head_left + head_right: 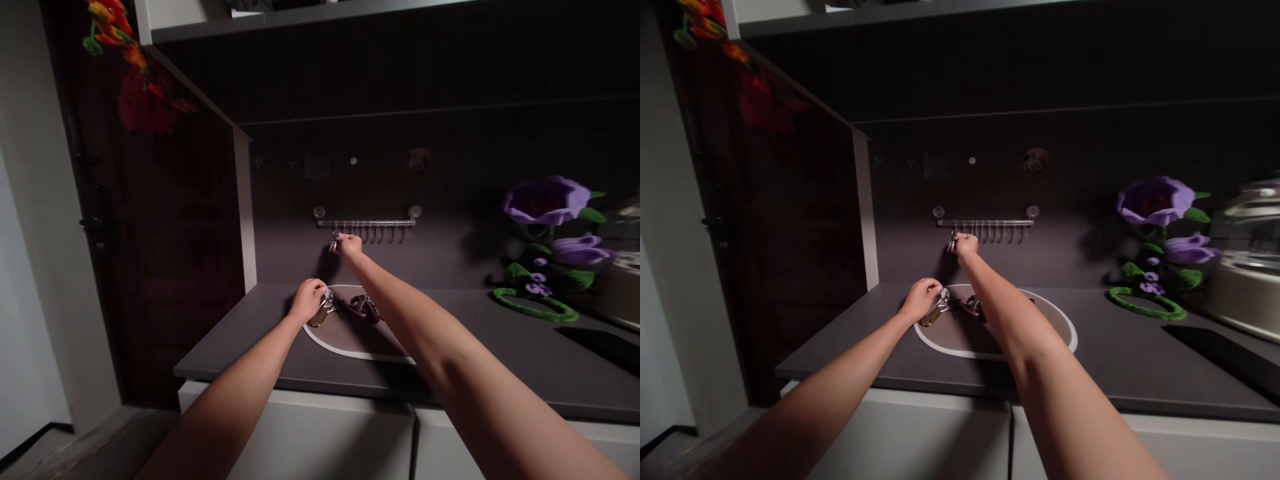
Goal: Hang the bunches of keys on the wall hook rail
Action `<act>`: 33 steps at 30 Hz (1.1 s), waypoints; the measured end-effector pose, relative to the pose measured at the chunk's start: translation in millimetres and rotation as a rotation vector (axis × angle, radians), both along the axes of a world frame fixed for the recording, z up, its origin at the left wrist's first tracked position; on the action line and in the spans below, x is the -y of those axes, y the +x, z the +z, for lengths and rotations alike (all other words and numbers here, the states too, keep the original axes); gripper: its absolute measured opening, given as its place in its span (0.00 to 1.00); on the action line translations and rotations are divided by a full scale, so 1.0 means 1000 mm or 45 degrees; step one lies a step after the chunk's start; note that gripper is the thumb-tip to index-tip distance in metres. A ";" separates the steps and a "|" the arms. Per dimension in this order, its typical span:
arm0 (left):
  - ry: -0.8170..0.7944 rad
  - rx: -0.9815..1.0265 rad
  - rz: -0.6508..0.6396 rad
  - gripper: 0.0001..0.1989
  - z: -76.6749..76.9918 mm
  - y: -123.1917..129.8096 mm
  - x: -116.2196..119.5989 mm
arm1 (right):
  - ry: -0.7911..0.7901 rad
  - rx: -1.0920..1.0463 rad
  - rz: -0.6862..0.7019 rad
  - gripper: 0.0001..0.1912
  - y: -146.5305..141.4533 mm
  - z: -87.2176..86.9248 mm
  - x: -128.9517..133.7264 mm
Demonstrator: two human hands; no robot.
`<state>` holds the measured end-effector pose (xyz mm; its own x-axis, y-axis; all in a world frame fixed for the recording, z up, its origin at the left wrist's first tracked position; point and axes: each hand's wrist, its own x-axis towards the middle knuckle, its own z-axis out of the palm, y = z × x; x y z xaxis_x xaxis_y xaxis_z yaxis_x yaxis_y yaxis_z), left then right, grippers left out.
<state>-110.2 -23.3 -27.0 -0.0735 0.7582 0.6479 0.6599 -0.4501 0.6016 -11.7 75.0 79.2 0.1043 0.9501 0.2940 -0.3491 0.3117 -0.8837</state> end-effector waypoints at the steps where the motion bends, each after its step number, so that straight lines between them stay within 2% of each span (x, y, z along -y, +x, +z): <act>1: 0.002 0.003 0.001 0.08 0.000 0.000 0.000 | -0.020 -0.017 -0.018 0.05 -0.002 0.000 -0.002; 8: 0.031 0.030 -0.028 0.08 -0.002 -0.002 -0.003 | -0.066 -0.044 -0.002 0.04 -0.003 -0.012 -0.013; 13: 0.042 0.010 -0.013 0.08 -0.001 -0.003 -0.003 | -0.028 -0.002 0.046 0.04 0.002 -0.021 -0.017; 18: 0.046 -0.018 0.003 0.08 -0.002 -0.005 -0.004 | 0.005 0.041 0.074 0.04 0.008 -0.024 -0.015; 24: 0.043 -0.025 -0.006 0.08 -0.002 -0.006 -0.004 | 0.024 0.143 0.201 0.06 0.022 -0.024 0.003; 28: 0.040 -0.031 -0.017 0.08 0.001 -0.007 -0.002 | -0.036 0.231 0.154 0.05 0.029 -0.024 0.024; 33: 0.020 -0.053 0.000 0.08 0.003 -0.009 0.001 | -0.050 0.394 0.226 0.05 0.038 -0.034 0.050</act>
<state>-119.2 -24.0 -24.2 -0.0464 0.7481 0.6620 0.6842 -0.4591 0.5667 26.8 25.4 45.1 -0.1519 0.9566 0.2486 -0.1089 0.2338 -0.9662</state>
